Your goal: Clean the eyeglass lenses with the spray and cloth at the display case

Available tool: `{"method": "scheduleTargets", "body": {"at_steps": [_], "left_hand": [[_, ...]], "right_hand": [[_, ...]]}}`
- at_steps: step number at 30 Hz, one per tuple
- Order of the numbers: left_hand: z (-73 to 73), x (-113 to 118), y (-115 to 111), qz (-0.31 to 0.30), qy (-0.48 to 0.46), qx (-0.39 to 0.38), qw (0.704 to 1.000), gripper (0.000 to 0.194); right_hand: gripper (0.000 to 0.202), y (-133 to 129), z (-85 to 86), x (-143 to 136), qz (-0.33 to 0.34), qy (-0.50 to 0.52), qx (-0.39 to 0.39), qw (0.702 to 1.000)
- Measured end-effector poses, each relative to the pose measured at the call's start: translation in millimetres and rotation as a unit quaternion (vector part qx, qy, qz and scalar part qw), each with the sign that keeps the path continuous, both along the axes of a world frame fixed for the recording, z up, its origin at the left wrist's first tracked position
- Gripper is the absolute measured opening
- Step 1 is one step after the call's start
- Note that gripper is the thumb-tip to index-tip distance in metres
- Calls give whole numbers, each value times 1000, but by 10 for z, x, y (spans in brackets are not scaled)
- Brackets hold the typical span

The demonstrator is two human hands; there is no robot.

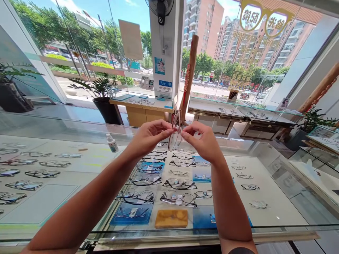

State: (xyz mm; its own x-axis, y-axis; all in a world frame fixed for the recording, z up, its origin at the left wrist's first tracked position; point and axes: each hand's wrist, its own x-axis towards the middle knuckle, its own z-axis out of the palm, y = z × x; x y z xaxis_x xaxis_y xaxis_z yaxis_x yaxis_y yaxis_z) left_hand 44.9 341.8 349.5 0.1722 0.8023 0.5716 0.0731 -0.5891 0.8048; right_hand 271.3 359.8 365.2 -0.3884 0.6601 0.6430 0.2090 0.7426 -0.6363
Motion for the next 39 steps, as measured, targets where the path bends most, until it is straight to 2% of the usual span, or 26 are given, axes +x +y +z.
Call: {"method": "scheduleTargets", "body": {"at_steps": [3,7,12,16,20,25,29,31,34,39], "left_hand": [[3,-20,4,-14,22,2,1000,24],[22,-98,21,2,68,8,998,28],[84,-296,72,-10,139,1,990,32],[127,-434,100,-50,167,-20,985,32],[127,-471,112,-51,160,-32,985,34],[110,-423,94,-33,68,-65,995,38],[132,-400,40,-34,56,-70,995,38],[147,-401,18,-32,57,-63,996,37],[159,-406,8,-19,47,-59,997,36],[157,-415,22,-8,4,-66,998,37]], "right_hand": [[14,-41,52,75,-18,-28,30,999],[12,-74,95,162,-84,-70,108,988],[13,-67,112,270,-199,-170,249,932],[16,-23,105,314,-236,-193,309,901],[16,19,77,263,-246,-184,331,892],[12,-37,-22,-15,-271,-78,383,879],[20,-91,-153,-319,-191,-119,393,891],[26,-78,-209,-419,-171,-140,386,896],[29,-23,-257,-465,-179,-131,382,897],[21,60,-269,-400,-191,-84,376,903]]}}
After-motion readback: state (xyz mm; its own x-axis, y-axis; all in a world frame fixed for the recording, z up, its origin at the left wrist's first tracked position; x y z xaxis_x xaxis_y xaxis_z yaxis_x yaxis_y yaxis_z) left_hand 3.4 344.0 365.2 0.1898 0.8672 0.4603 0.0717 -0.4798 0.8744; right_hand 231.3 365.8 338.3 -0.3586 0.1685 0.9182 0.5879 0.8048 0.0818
